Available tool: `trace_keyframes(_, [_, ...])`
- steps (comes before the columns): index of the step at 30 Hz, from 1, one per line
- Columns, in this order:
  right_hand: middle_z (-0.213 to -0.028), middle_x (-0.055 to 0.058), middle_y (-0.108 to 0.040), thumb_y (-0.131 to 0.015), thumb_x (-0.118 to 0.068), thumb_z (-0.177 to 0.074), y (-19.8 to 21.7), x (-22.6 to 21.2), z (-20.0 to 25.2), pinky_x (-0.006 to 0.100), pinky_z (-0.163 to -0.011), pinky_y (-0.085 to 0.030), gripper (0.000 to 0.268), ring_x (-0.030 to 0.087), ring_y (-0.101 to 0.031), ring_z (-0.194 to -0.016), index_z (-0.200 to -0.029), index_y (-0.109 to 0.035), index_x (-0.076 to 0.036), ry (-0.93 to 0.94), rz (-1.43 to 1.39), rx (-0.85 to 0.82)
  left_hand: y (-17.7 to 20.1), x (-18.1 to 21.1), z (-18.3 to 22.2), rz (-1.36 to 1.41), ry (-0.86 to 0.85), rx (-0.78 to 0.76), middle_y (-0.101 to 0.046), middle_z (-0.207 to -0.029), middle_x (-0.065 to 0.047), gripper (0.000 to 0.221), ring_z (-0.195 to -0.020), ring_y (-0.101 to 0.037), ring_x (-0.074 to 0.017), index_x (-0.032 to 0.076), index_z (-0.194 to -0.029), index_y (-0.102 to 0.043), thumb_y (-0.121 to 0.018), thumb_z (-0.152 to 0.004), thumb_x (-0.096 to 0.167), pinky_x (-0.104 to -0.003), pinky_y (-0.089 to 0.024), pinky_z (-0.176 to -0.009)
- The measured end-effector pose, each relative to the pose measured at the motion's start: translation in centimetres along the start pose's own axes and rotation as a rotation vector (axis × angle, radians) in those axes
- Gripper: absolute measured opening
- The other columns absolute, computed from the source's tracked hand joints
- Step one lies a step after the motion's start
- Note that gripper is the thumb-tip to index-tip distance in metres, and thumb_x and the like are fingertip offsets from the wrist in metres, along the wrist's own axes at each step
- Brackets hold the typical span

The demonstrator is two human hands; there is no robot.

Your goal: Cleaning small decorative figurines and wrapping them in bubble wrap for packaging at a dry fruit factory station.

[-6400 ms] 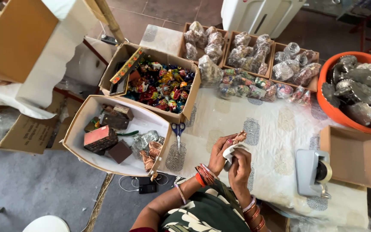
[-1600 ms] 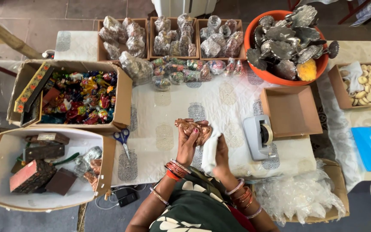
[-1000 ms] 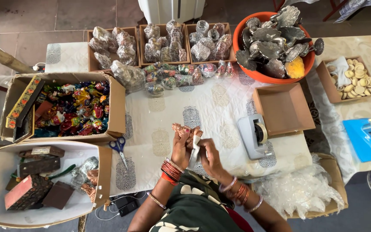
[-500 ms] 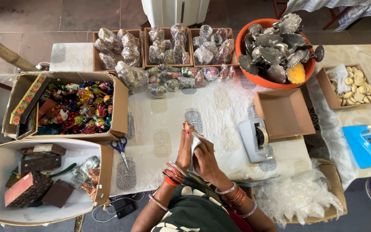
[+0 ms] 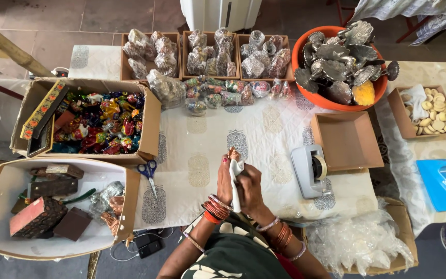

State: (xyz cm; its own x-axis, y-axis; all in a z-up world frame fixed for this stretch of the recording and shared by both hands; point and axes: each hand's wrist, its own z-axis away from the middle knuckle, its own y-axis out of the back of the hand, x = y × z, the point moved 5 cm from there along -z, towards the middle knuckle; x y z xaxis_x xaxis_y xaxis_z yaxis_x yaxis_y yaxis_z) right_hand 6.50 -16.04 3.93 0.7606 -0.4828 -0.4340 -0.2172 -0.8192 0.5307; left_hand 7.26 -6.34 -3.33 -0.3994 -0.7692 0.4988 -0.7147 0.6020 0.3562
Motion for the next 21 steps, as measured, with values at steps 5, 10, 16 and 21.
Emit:
trace_keyframes(5, [-0.119,0.024,-0.048,-0.047,-0.021,-0.102,-2.5,4.6,2.5,0.047,-0.090,-0.043,0.032,0.038,-0.047,-0.109,-0.128,-0.047,-0.002,-0.628,-0.374,-0.052,-2.9,-1.9,0.1,0.775,0.933,-0.270,-0.059,-0.087,-0.004,0.040,-0.069,-0.052,-0.0122,0.006,-0.121,-0.059,-0.036,-0.111,0.037,-0.028,-0.047,-0.059])
trace_keyframes(10, [-0.122,0.020,-0.051,-0.047,-0.023,-0.107,-0.6,0.8,0.7,0.043,-0.098,-0.050,0.029,0.033,-0.052,-0.114,-0.124,-0.047,0.000,-0.255,-0.128,0.015,-1.9,-1.6,-1.2,1.208,0.956,-0.119,-0.053,-0.080,0.001,0.029,-0.063,-0.047,-0.0060,0.005,-0.110,-0.058,-0.044,-0.114,0.030,-0.024,-0.041,-0.049])
trace_keyframes(16, [-0.109,0.018,-0.054,-0.050,-0.014,-0.103,-2.5,5.8,2.5,0.040,-0.084,-0.056,0.021,0.026,-0.061,-0.098,-0.117,-0.050,0.001,-0.495,-0.244,-0.096,-2.6,-2.6,0.5,1.040,1.137,-0.242,-0.047,-0.072,-0.001,0.034,-0.055,-0.038,-0.0069,0.005,-0.108,-0.063,-0.045,-0.117,0.033,-0.020,-0.033,-0.044])
trace_keyframes(21, [-0.117,0.020,-0.055,-0.054,-0.008,-0.103,-0.7,1.0,0.6,0.041,-0.086,-0.058,0.016,0.030,-0.061,-0.105,-0.115,-0.051,0.002,-0.281,-0.194,-0.037,-2.4,-2.4,-1.1,1.206,1.032,-0.093,-0.060,-0.088,0.003,0.027,-0.073,-0.055,-0.0045,0.005,-0.113,-0.059,-0.051,-0.110,0.030,-0.022,-0.047,-0.059])
